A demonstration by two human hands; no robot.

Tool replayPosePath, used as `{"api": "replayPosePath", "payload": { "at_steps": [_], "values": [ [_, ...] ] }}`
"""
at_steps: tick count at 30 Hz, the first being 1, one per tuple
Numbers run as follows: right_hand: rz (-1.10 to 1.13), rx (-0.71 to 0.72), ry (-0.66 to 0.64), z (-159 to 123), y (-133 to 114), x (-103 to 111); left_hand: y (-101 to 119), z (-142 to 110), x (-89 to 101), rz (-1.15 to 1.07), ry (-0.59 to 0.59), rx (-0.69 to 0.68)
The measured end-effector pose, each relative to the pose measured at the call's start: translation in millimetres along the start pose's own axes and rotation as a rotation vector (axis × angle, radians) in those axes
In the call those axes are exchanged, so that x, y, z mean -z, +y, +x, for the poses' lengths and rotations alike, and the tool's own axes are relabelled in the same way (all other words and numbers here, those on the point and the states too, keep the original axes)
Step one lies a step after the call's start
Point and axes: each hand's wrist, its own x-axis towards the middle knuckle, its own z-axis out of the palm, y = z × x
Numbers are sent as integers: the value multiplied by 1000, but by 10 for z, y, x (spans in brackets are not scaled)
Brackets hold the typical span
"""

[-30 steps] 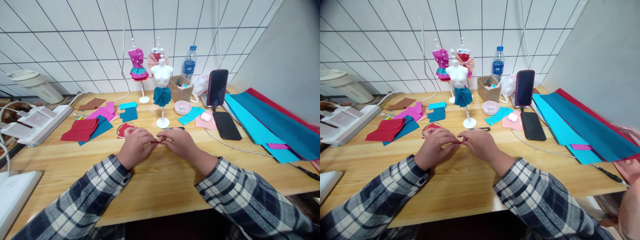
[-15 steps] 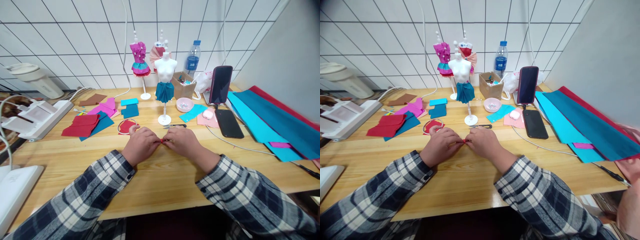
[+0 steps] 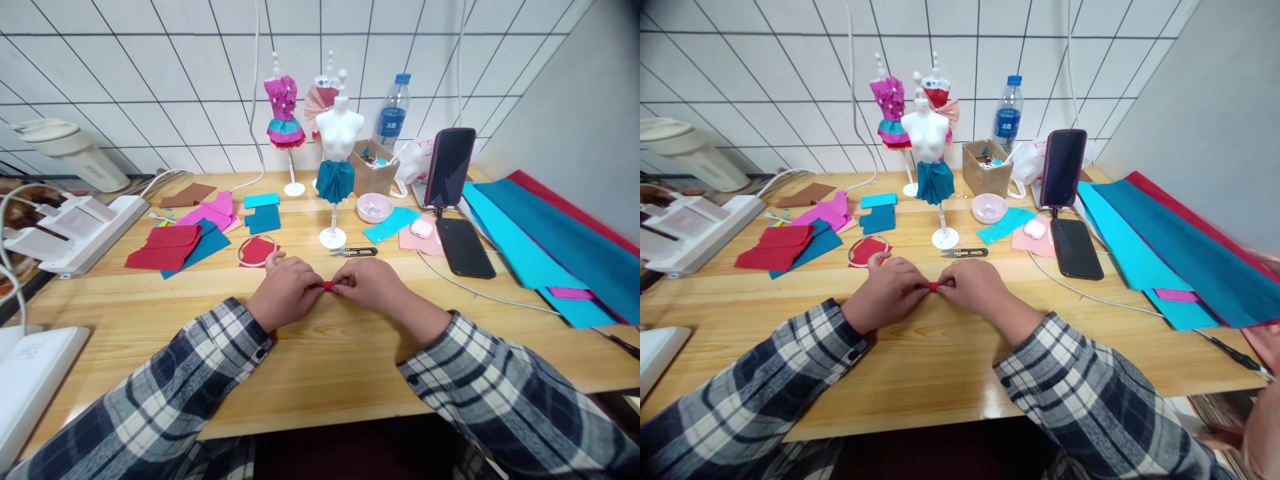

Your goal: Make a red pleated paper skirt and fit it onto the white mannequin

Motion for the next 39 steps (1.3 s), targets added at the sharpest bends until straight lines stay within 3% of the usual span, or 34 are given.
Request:
{"api": "replayPosePath", "payload": {
  "at_steps": [4, 11, 23, 39],
  "values": [
    [80, -100, -51, 5, -29, 24, -30, 1, 5, -22, -11, 52],
    [161, -148, -34, 2, -59, 41, -73, 5, -15, -29, -1, 77],
    [25, -197, -93, 57, -79, 57, -80, 6, -37, -48, -10, 118],
    [33, -226, -153, 167, -79, 96, -39, 15, -62, -23, 47, 256]
  ]
}}
